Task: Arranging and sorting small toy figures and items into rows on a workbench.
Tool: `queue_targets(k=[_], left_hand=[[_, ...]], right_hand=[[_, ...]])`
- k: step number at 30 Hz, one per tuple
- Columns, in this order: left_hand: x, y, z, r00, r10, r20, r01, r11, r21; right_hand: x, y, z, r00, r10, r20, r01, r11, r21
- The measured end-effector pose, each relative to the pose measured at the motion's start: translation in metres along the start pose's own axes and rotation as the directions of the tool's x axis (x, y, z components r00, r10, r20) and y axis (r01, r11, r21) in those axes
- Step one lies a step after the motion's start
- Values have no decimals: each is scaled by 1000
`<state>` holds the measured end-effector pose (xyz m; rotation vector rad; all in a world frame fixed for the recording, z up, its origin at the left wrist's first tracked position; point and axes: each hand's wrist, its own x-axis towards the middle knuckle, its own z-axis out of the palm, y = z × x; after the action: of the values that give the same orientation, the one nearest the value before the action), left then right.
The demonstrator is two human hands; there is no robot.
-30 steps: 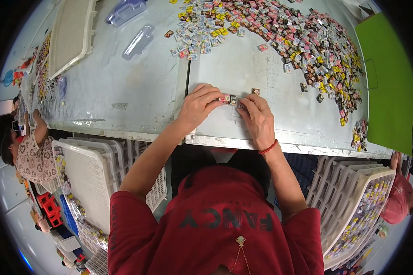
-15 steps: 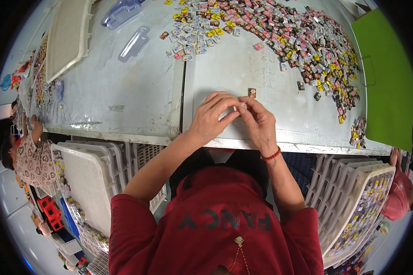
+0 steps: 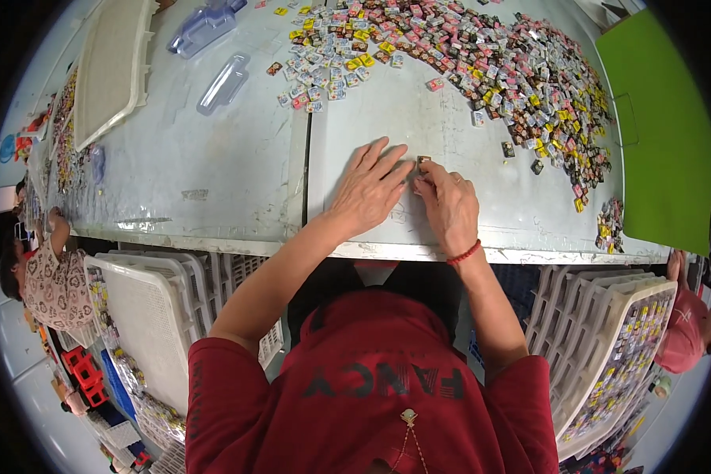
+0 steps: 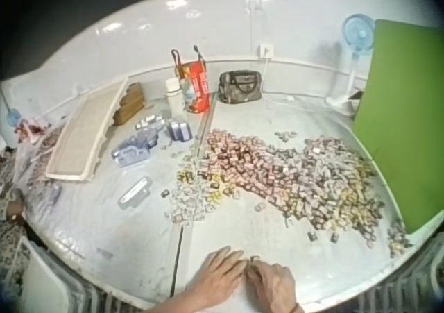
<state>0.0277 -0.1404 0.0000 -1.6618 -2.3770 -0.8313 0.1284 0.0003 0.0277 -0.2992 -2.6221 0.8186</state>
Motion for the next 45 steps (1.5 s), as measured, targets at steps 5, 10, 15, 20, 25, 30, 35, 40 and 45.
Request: queue_targets(k=[5, 10, 15, 20, 25, 30, 35, 40, 45], left_hand=[[7, 12, -5, 998, 9, 59, -11, 999, 35], [-2, 10, -8, 996, -63, 58, 58, 994, 92], [0, 9, -7, 997, -36, 63, 33, 998, 58], [19, 13, -23, 997, -67, -40, 65, 997, -31], [108, 42, 41, 999, 6, -52, -20, 958, -286], [152, 60, 94, 994, 95, -53, -102, 980, -171], [128, 47, 90, 991, 131, 14, -124, 963, -239], [123, 30, 69, 986, 158, 52, -132, 932, -338], [131, 33, 72, 985, 150, 89, -110, 929, -353]], right_hand=[[-14, -2, 17, 974, -38, -224, 28, 998, -48], [-15, -7, 38, 957, -68, -282, 38, 993, -107], [-18, -1, 31, 964, -120, -238, 104, 991, -80], [-12, 49, -33, 938, -34, -345, 5, 996, -86], [23, 134, -68, 864, 26, -503, -192, 941, -281], [25, 142, -57, 913, 31, -406, -200, 903, -381], [-8, 122, -58, 950, -32, -310, -80, 936, -343], [-5, 135, -81, 900, 21, -435, -139, 961, -240], [24, 168, -80, 949, 16, -315, -124, 938, -324]])
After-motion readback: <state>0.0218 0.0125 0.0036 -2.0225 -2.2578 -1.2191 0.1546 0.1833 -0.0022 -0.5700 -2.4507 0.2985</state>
